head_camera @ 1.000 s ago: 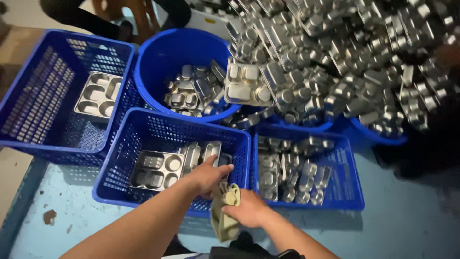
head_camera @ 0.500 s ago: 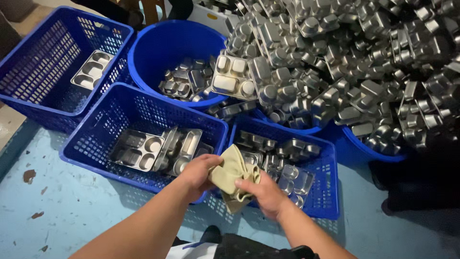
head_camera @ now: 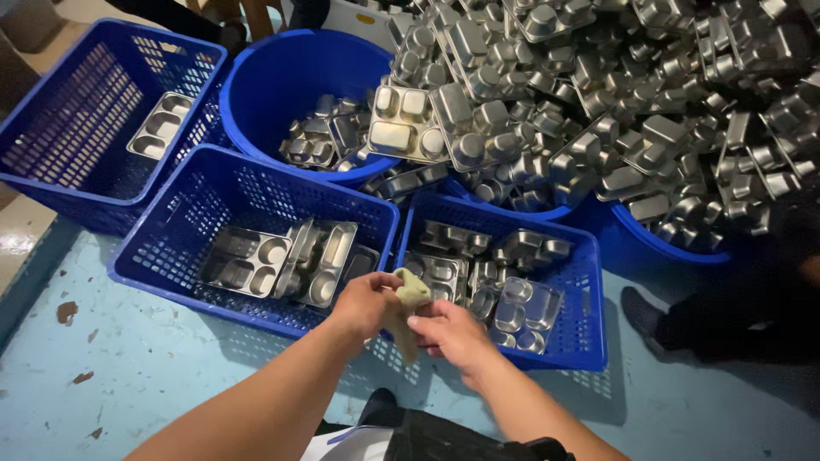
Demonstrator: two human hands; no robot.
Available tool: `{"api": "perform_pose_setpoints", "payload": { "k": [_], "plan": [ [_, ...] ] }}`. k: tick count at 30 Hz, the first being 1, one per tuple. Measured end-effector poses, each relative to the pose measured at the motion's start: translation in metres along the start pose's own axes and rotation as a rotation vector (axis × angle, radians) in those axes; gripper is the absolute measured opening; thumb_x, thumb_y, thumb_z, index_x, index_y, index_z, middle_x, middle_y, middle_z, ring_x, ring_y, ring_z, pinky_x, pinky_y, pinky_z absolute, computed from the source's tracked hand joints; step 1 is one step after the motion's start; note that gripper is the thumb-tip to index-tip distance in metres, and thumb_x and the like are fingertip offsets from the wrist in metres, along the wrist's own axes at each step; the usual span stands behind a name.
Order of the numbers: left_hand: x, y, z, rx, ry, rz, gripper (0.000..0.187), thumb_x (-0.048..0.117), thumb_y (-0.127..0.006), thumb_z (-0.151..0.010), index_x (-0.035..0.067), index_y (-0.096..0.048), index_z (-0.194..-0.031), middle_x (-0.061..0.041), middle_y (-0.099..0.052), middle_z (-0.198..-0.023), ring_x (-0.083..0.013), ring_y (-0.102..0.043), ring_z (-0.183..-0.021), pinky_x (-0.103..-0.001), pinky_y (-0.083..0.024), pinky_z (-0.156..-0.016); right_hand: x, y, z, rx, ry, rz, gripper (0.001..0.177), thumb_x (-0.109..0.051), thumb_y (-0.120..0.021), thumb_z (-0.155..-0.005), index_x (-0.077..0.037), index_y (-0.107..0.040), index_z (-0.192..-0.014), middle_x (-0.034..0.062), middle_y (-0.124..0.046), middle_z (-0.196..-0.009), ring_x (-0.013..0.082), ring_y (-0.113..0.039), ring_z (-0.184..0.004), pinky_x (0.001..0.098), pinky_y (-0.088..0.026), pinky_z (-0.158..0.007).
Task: The person wipes multiple stainless steel compartment trays with a cloth. They pick each tray from a large pile, wipe the surface, and place it into a blue basket. The process is repeated continuously throughout the clip.
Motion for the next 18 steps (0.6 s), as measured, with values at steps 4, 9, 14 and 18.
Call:
{"api": "perform_pose_setpoints", "payload": {
  "k": [4,9,14,18],
  "plan": [
    [-0.007,-0.006,-0.008,-0.075,0.014,0.113,0.033,0.0,-0.068,-0.077,0.005,-0.072,-0.11,-0.008,-0.075,-0.095,-0.0187,-0.071,-0.082,-0.034,-0.058,-0.078,0.004,-0.006,-0.017,0.009,0.11,0.062,0.037,-0.023,-0.073,-0.085,-0.012,-0.067,-0.119,0.0061,-0.074,-0.102,0.0156,-0.067,-0.087,0.0306,-0.053,-0.075],
    [-0.008,-0.003,-0.01,-0.081,-0.026,0.07,0.029,0.001,-0.071,-0.076,0.003,-0.075,-0.105,-0.005,-0.076,-0.094,-0.0154,-0.071,-0.084,-0.03,-0.057,-0.078,0.002,0.003,-0.017,0.158,0.137,0.053,0.044,-0.024,-0.076,-0.084,-0.01,-0.064,-0.124,0.0026,-0.074,-0.102,0.0139,-0.067,-0.087,0.0303,-0.053,-0.075],
    [0.002,-0.006,0.011,-0.092,-0.036,-0.075,0.017,0.009,-0.077,-0.078,0.004,-0.072,-0.094,-0.005,-0.074,-0.086,-0.0165,-0.069,-0.08,-0.031,-0.056,-0.074,0.002,0.016,-0.017,0.207,0.344,0.382,0.033,-0.022,-0.08,-0.078,-0.014,-0.073,-0.109,-0.0044,-0.073,-0.097,0.0069,-0.068,-0.088,0.0255,-0.051,-0.078],
    [0.019,-0.003,0.021,0.062,-0.028,-0.362,0.013,0.018,-0.075,-0.084,0.01,-0.065,-0.088,-0.002,-0.073,-0.085,-0.0151,-0.067,-0.08,-0.03,-0.051,-0.075,0.02,0.02,-0.037,0.182,0.342,0.315,0.019,-0.021,-0.079,-0.082,-0.005,-0.069,-0.09,0.0023,-0.069,-0.079,0.011,-0.061,-0.073,0.0289,-0.05,-0.068]
  ]
}}
Point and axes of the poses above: each hand's wrist, its own z-axis away from the middle knuckle, its own y-axis out of the back of the hand, x = y × z, the point moved 5 cm from there along -z, towards the middle knuckle
